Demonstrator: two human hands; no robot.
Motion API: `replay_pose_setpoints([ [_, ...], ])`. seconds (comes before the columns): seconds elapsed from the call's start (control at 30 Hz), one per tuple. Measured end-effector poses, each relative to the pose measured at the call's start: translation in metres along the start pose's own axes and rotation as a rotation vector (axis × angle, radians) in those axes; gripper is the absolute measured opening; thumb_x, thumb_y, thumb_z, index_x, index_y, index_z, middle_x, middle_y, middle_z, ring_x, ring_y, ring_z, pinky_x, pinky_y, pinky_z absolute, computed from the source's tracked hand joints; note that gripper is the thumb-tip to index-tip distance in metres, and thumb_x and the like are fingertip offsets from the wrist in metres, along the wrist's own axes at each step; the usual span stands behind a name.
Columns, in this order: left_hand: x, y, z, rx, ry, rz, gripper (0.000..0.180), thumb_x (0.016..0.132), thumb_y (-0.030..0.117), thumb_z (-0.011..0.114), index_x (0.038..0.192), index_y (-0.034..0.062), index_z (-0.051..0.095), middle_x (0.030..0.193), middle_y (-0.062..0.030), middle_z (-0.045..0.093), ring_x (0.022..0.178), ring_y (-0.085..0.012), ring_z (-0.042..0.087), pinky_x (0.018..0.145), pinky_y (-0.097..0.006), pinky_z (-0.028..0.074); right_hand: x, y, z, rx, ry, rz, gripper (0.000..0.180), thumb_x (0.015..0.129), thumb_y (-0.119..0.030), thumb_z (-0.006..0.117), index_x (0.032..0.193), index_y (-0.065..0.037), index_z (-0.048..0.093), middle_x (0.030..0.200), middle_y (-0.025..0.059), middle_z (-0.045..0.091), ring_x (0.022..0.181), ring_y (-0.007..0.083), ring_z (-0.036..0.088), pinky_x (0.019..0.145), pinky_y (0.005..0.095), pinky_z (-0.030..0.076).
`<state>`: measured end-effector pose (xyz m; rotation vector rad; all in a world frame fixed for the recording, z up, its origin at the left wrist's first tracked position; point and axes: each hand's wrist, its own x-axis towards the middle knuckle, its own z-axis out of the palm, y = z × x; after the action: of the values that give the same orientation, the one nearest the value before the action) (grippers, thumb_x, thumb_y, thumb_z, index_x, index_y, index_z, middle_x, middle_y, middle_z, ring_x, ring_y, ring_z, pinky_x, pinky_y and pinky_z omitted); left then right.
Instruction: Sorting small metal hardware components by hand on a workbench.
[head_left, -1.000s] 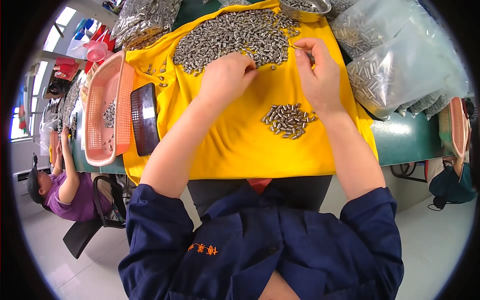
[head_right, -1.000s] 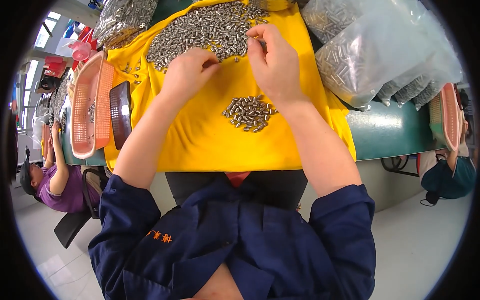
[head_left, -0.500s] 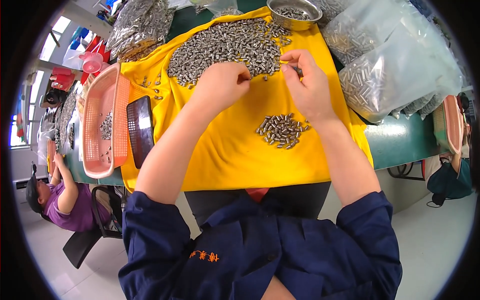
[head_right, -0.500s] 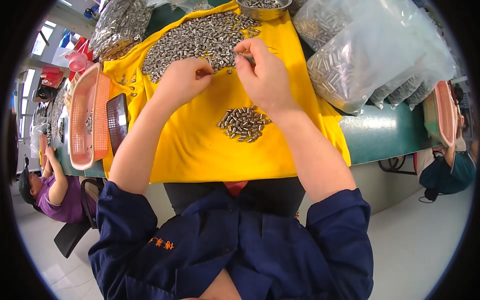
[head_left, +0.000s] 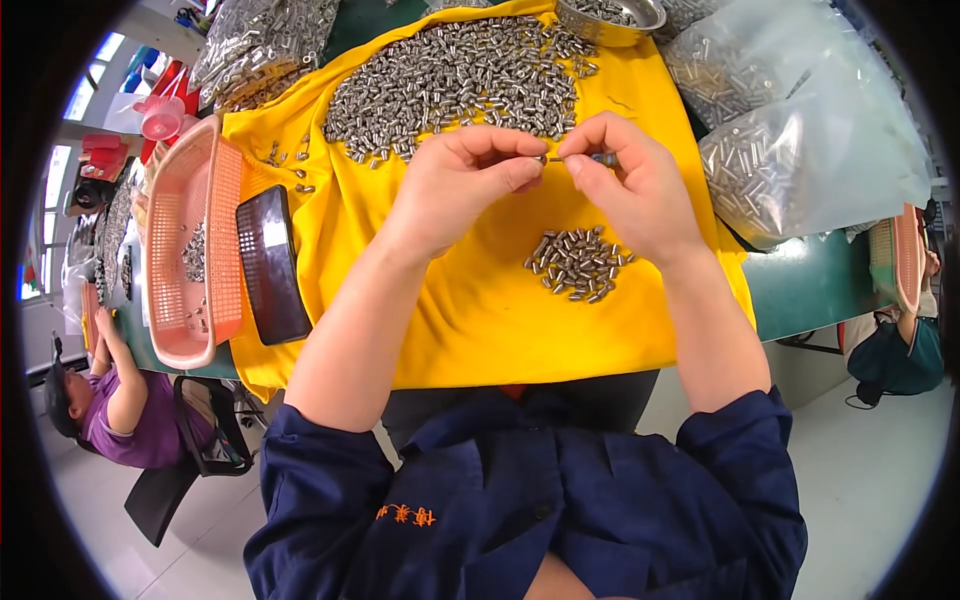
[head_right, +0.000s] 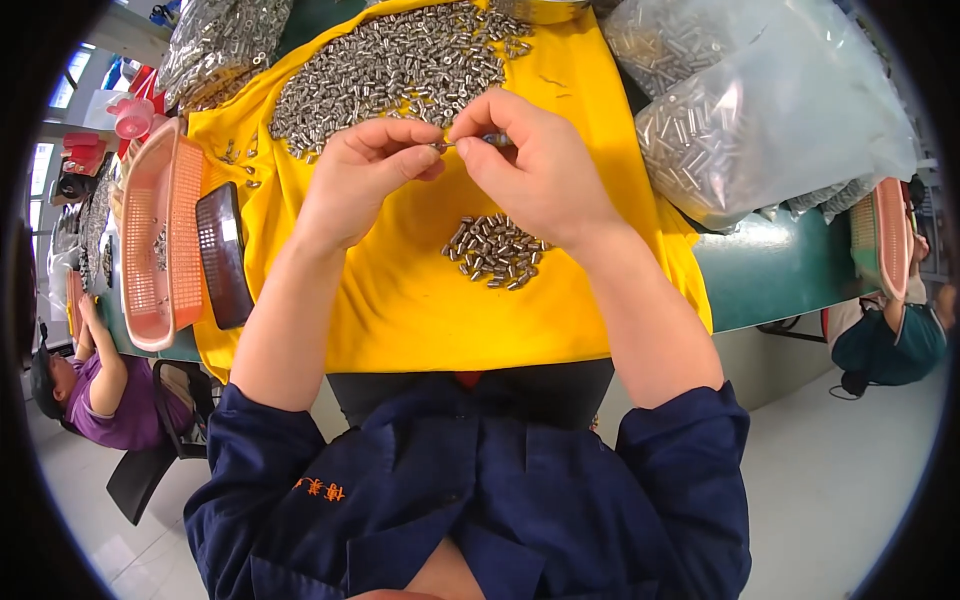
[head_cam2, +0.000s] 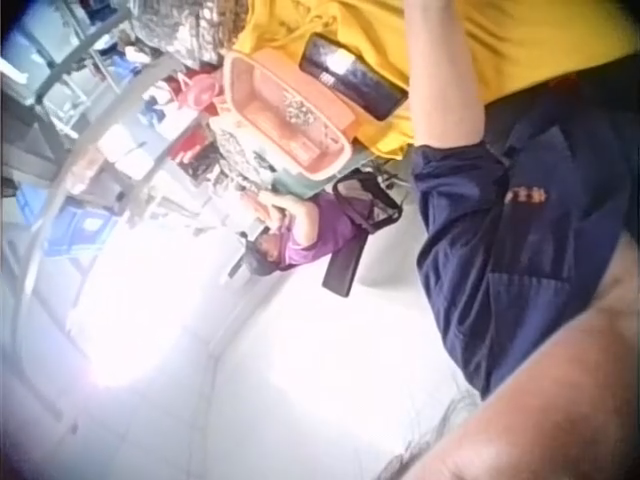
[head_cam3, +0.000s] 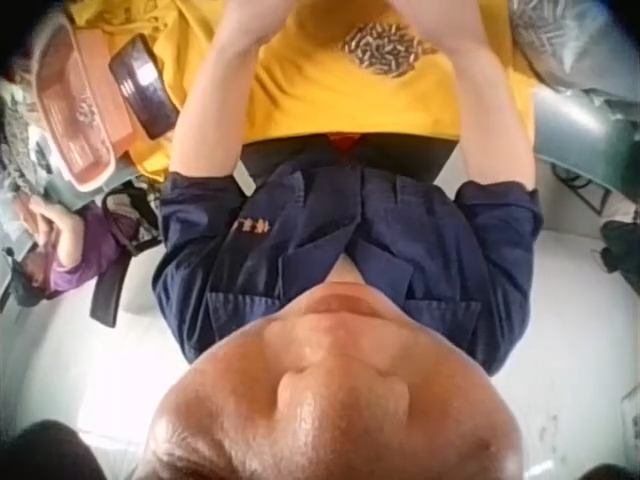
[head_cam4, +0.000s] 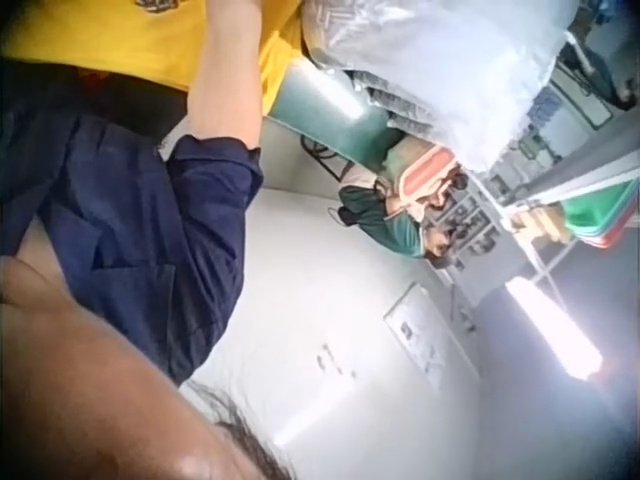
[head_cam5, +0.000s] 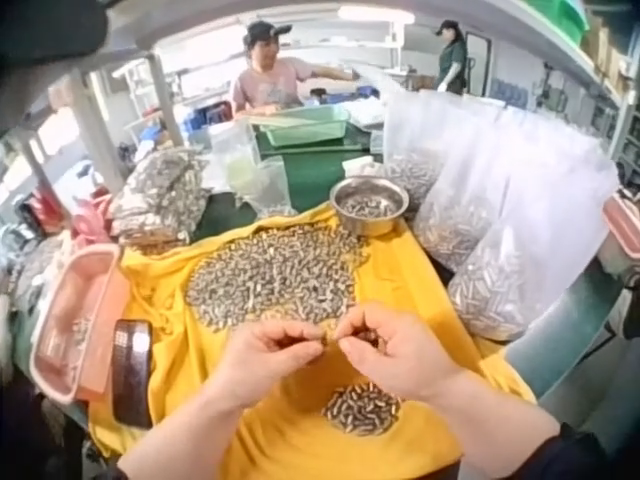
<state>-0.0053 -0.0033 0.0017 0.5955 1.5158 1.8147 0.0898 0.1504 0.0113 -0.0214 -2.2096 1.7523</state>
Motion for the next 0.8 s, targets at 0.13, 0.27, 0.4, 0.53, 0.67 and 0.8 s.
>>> replay_pose_setpoints([
  [0.13,-0.003,0.0,0.003,0.06,-0.014,0.013,0.017,0.078,0.003,0.061,0.094,-0.0009,0.061,0.084,-0.0034,0.062,0.076,-0.0079,0.057,0.071,-0.02,0.047,-0.001,0.002,0.002,-0.131,0.01,-0.093,0.006,0.079,-0.006,0.051,0.085,-0.003,0.051,0.07,0.0033,0.053,0.06,0.008,0.046,0.054,0.022,0.039],
  [0.27,-0.001,0.0,0.004,0.128,0.002,0.023,0.017,0.077,0.004,0.062,0.093,-0.0009,0.062,0.083,-0.0026,0.063,0.076,-0.0067,0.057,0.071,-0.019,0.047,-0.002,-0.002,0.003,-0.22,0.021,-0.152,0.005,0.079,-0.005,0.05,0.083,-0.002,0.05,0.069,0.0052,0.053,0.059,0.0105,0.047,0.054,0.0235,0.039],
  [0.4,-0.001,0.0,0.003,0.141,0.018,0.023,0.017,0.077,0.004,0.062,0.093,-0.0003,0.063,0.082,-0.0019,0.063,0.075,-0.0062,0.057,0.07,-0.018,0.046,-0.001,-0.003,0.003,-0.195,0.025,-0.125,0.006,0.078,-0.004,0.049,0.083,-0.002,0.049,0.069,0.0071,0.054,0.059,0.0143,0.049,0.055,0.0258,0.04],
  [0.53,-0.002,0.0,0.002,0.201,0.017,0.036,0.017,0.077,0.003,0.061,0.093,-0.0006,0.062,0.083,-0.0032,0.062,0.076,-0.0083,0.058,0.07,-0.02,0.047,-0.001,-0.005,0.005,-0.244,-0.012,-0.124,0.005,0.077,-0.004,0.049,0.082,-0.002,0.048,0.07,0.0097,0.053,0.06,0.0196,0.051,0.056,0.0286,0.04],
  [0.67,-0.003,0.003,0.007,0.376,0.047,0.057,0.015,0.076,0.0,0.061,0.091,-0.002,0.061,0.083,-0.0049,0.062,0.076,-0.01,0.059,0.071,-0.021,0.048,-0.003,-0.005,0.006,-0.362,-0.026,-0.153,0.005,0.077,-0.004,0.048,0.081,-0.003,0.047,0.07,0.0125,0.053,0.062,0.0261,0.052,0.056,0.0325,0.041],
  [0.8,-0.001,-0.005,0.006,0.341,0.074,0.1,0.015,0.074,0.008,0.064,0.088,0.0014,0.065,0.077,-0.0014,0.064,0.07,-0.0051,0.057,0.065,-0.019,0.046,-0.004,-0.006,0.01,-0.381,0.002,-0.153,0.005,0.076,-0.004,0.048,0.081,-0.003,0.046,0.07,0.0143,0.052,0.064,0.0307,0.052,0.057,0.0359,0.041],
])
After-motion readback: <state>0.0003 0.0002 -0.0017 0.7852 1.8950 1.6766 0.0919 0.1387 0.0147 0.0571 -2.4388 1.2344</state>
